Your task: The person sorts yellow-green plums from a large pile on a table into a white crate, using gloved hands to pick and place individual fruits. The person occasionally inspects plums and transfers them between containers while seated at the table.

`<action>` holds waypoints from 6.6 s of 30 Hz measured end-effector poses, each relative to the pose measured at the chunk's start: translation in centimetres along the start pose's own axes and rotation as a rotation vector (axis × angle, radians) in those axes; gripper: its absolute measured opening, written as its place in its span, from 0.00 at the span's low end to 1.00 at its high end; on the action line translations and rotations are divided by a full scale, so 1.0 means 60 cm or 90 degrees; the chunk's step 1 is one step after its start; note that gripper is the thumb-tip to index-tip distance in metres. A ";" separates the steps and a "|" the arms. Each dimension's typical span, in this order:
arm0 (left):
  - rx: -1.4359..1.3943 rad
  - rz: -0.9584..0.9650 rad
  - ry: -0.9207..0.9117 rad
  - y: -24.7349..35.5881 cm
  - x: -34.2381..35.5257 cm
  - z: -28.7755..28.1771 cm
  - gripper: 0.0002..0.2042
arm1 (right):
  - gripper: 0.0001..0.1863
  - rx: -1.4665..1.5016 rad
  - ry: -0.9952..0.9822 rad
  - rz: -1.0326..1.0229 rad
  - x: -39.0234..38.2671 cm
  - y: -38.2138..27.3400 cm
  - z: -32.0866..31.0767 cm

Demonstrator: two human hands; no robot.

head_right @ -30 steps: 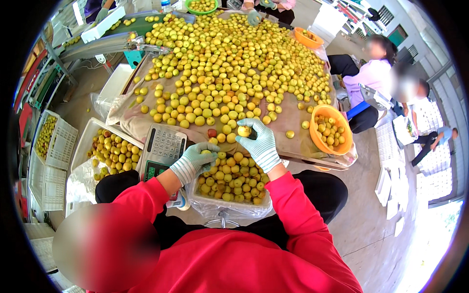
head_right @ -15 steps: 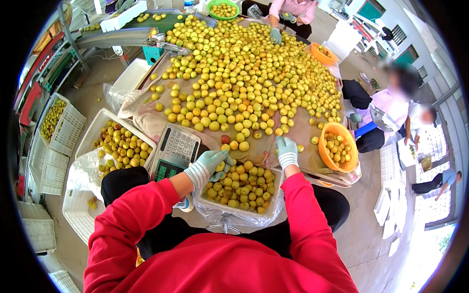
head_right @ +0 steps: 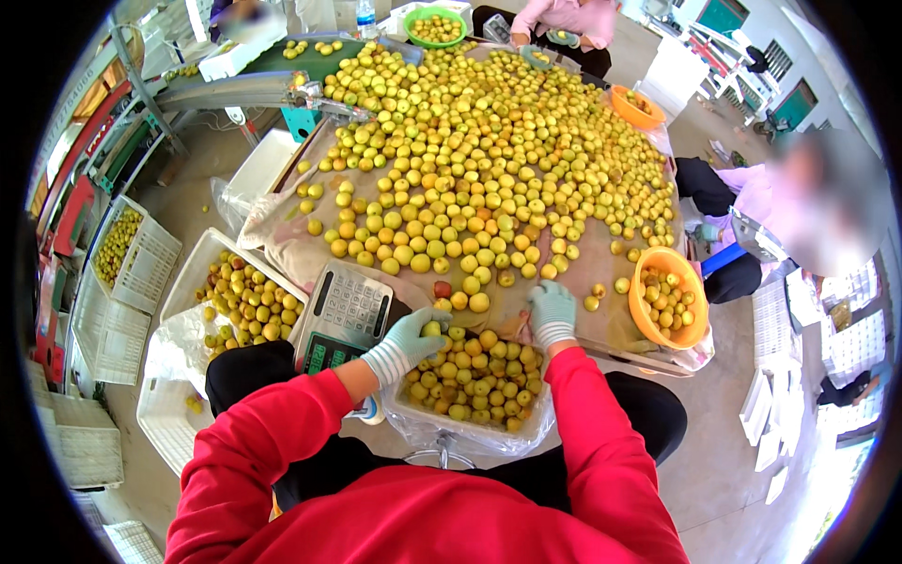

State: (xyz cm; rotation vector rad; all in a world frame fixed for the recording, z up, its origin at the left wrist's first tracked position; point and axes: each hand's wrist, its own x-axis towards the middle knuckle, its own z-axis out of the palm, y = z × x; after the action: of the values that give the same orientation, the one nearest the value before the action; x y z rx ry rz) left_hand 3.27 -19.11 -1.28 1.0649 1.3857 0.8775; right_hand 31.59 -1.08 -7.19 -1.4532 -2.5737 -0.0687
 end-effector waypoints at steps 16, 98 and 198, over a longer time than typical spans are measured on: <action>0.717 0.433 0.226 -0.002 0.168 0.085 0.26 | 0.33 0.101 0.076 0.135 0.077 -0.003 0.032; 0.751 0.130 0.097 0.168 0.678 -0.152 0.18 | 0.42 0.149 0.064 0.085 0.109 0.035 0.025; 0.926 -0.157 0.061 0.280 0.848 -0.342 0.18 | 0.38 0.175 0.026 0.100 0.107 0.041 0.022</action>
State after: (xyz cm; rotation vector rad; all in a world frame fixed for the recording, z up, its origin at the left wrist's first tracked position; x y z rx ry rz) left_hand -13.52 35.76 0.24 1.8073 2.1975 -0.4576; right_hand 30.29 5.77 -7.44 -1.5222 -2.3163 0.2629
